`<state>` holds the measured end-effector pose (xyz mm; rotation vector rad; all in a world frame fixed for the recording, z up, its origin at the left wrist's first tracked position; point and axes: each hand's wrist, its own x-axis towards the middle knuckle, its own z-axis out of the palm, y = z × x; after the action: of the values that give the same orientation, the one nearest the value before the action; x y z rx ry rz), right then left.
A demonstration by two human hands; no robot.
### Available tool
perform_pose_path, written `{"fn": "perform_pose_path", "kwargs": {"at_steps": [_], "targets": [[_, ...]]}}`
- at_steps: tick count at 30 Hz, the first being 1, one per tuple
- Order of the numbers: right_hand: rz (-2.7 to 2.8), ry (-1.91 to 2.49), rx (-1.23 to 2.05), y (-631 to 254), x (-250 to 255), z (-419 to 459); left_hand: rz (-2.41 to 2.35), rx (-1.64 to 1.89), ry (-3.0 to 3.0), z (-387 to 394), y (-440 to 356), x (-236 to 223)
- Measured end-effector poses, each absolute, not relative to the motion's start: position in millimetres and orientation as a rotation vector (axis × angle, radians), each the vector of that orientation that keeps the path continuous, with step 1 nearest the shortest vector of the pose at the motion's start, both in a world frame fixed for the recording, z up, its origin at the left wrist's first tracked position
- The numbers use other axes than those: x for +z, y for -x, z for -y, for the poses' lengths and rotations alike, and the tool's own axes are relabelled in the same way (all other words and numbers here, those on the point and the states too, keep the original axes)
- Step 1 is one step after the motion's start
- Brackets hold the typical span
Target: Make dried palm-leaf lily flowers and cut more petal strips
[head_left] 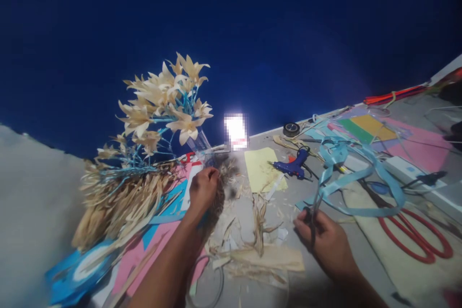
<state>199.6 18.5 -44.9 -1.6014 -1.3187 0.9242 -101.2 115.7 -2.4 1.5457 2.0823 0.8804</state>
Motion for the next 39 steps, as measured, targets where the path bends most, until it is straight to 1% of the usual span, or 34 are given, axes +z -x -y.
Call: {"fn": "perform_pose_path", "kwargs": {"at_steps": [3,7,12,18,24,28,31,36,39], "targets": [[1.241,1.644,0.863,-206.0,-43.7,-16.4,-1.980,0.788,-1.586,-86.7,106.6,9.4],[1.240,1.589,0.890,-212.4,-40.3,-13.6,-1.912,0.761,-1.605,-46.6,108.2,17.4],[1.267,1.577,0.826,-210.9,-39.1,-11.9,-1.940,0.785,-1.539,-0.1,111.3,18.4],[1.433,1.518,0.872,-201.9,-40.0,-8.5,-1.904,0.707,-1.452,39.5,113.7,12.3],[1.562,1.559,0.809,-193.2,-40.0,-5.9,-1.694,0.534,-1.797,54.2,110.0,3.8],[1.569,1.562,0.900,-191.5,-40.4,-3.9,-1.756,0.332,-2.014,56.3,100.9,-2.9],[1.535,1.554,0.917,-190.5,-36.4,-2.5,-1.811,0.279,-2.061,56.8,96.0,-7.5],[1.462,1.510,1.091,-185.9,-22.3,-5.1,-1.775,0.339,-2.103,56.7,98.2,-13.5],[1.473,1.459,1.237,-175.3,-13.3,-6.6,-1.739,0.530,-2.047,57.7,98.3,-9.7]]}}
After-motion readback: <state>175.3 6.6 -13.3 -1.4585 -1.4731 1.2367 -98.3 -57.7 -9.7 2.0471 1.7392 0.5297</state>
